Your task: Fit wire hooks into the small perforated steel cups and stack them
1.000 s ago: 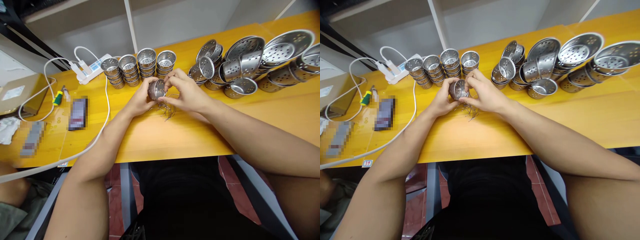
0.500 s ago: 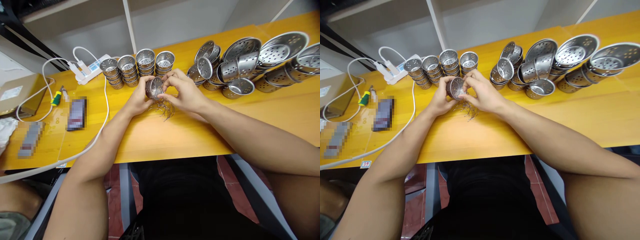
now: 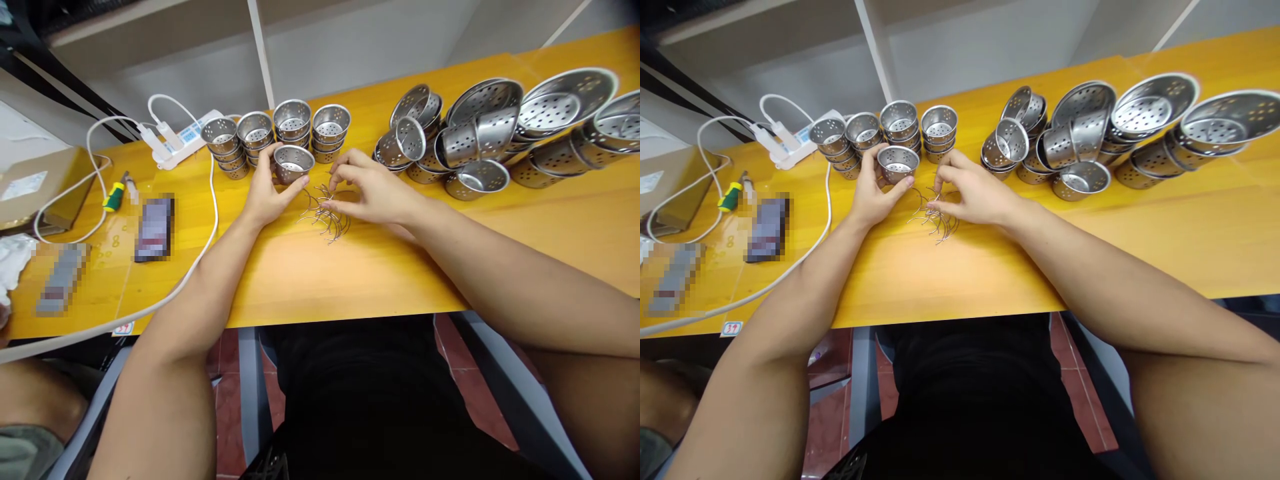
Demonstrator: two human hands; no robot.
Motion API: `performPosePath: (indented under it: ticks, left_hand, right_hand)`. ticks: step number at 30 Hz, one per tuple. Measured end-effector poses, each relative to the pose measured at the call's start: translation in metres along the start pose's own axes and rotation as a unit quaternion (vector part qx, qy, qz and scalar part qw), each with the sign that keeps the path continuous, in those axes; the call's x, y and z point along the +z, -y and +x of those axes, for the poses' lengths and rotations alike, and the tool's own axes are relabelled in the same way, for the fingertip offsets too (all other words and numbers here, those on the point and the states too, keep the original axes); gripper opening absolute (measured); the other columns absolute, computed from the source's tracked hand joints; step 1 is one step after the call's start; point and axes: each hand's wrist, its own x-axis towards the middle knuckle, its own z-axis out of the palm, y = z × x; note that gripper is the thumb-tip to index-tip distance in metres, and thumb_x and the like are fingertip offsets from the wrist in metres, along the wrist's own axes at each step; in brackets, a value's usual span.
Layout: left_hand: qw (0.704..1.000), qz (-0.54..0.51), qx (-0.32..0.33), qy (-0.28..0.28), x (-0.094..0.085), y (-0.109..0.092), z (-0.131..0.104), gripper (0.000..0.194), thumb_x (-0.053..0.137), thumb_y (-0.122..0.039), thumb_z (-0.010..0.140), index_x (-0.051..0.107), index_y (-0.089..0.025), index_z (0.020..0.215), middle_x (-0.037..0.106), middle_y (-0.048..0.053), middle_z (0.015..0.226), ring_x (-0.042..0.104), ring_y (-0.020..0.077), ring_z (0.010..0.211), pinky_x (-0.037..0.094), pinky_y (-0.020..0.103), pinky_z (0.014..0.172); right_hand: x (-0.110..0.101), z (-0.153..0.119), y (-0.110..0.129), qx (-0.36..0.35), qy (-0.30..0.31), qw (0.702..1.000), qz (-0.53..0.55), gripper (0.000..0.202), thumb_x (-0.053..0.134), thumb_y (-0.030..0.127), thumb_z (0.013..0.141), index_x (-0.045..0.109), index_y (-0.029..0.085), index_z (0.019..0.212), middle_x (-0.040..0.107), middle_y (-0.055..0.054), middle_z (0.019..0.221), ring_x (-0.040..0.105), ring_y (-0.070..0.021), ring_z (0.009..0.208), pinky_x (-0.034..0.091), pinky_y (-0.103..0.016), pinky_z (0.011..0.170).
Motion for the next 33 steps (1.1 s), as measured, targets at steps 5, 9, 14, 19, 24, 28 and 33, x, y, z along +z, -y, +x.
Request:
performPosePath:
  ticks: [5, 9, 14, 19, 24, 28, 33]
  left_hand:
    - [1.0, -0.017, 0.006, 0.024, 0.002, -0.01, -0.001, 0.1, 0.077, -0.097, 0.092, 0.039, -0.034, 0.161, 0.063, 0.016, 0.159, 0.075, 0.0383, 0.146, 0.069, 0.059, 0.12]
    - [0.996, -0.011, 0.036, 0.075, 0.004, -0.034, -0.004, 0.101, 0.077, -0.096, 0.093, 0.04, -0.032, 0.162, 0.064, 0.017, 0.16, 0.075, 0.0395, 0.15, 0.068, 0.06, 0.123]
    - [0.989, -0.027, 0.071, 0.125, 0.009, -0.055, -0.005, 0.094, 0.076, -0.09, 0.098, 0.038, -0.034, 0.162, 0.064, 0.017, 0.164, 0.074, 0.0376, 0.154, 0.068, 0.06, 0.125]
    - [0.99, -0.012, 0.079, 0.12, 0.008, -0.042, -0.006, 0.092, 0.079, -0.079, 0.103, 0.033, -0.034, 0.168, 0.06, 0.018, 0.169, 0.077, 0.035, 0.145, 0.07, 0.057, 0.118]
    - [0.991, 0.0, 0.069, 0.111, 0.004, -0.033, -0.007, 0.074, 0.074, -0.06, 0.109, 0.036, -0.032, 0.166, 0.064, 0.017, 0.163, 0.078, 0.0303, 0.137, 0.069, 0.05, 0.112]
    - [0.992, 0.008, 0.064, 0.111, 0.002, -0.037, -0.008, 0.07, 0.074, -0.05, 0.108, 0.038, -0.031, 0.165, 0.066, 0.016, 0.16, 0.077, 0.0287, 0.136, 0.067, 0.048, 0.112]
    - [0.992, 0.019, 0.048, 0.117, 0.002, -0.042, -0.009, 0.065, 0.074, -0.046, 0.107, 0.042, -0.03, 0.162, 0.068, 0.015, 0.159, 0.077, 0.0286, 0.137, 0.067, 0.047, 0.113]
  right_hand:
    - [0.006, -0.002, -0.003, 0.026, 0.009, 1.0, -0.004, 0.083, 0.081, 0.078, 0.101, 0.062, 0.029, 0.166, 0.07, -0.018, 0.151, 0.076, -0.0441, 0.126, 0.064, -0.07, 0.117]
    - [0.006, 0.005, 0.009, 0.021, -0.026, 0.999, 0.002, 0.103, 0.078, 0.083, 0.101, 0.046, 0.029, 0.183, 0.062, -0.02, 0.17, 0.068, -0.0486, 0.145, 0.061, -0.07, 0.123]
    - [-0.006, 0.016, 0.024, 0.023, -0.026, 0.999, -0.017, 0.09, 0.085, 0.085, 0.093, 0.067, 0.032, 0.164, 0.073, -0.016, 0.154, 0.069, -0.0488, 0.14, 0.059, -0.074, 0.123]
    - [-0.057, 0.036, 0.037, 0.09, -0.088, 0.986, -0.106, 0.086, 0.097, 0.059, 0.093, 0.066, 0.03, 0.168, 0.069, -0.018, 0.16, 0.068, -0.0442, 0.144, 0.06, -0.063, 0.125]
    - [-0.089, 0.073, 0.033, 0.177, -0.09, 0.958, -0.206, 0.094, 0.106, 0.038, 0.089, 0.067, 0.011, 0.17, 0.065, -0.026, 0.165, 0.07, -0.0443, 0.148, 0.05, -0.059, 0.137]
    - [-0.078, 0.098, 0.023, 0.218, -0.04, 0.953, -0.206, 0.089, 0.106, 0.04, 0.091, 0.069, 0.016, 0.169, 0.068, -0.023, 0.166, 0.071, -0.0446, 0.149, 0.052, -0.058, 0.137]
    - [-0.064, 0.114, 0.018, 0.231, 0.011, 0.954, -0.193, 0.092, 0.108, 0.028, 0.091, 0.067, 0.001, 0.169, 0.068, -0.034, 0.167, 0.067, -0.0523, 0.159, 0.053, -0.059, 0.135]
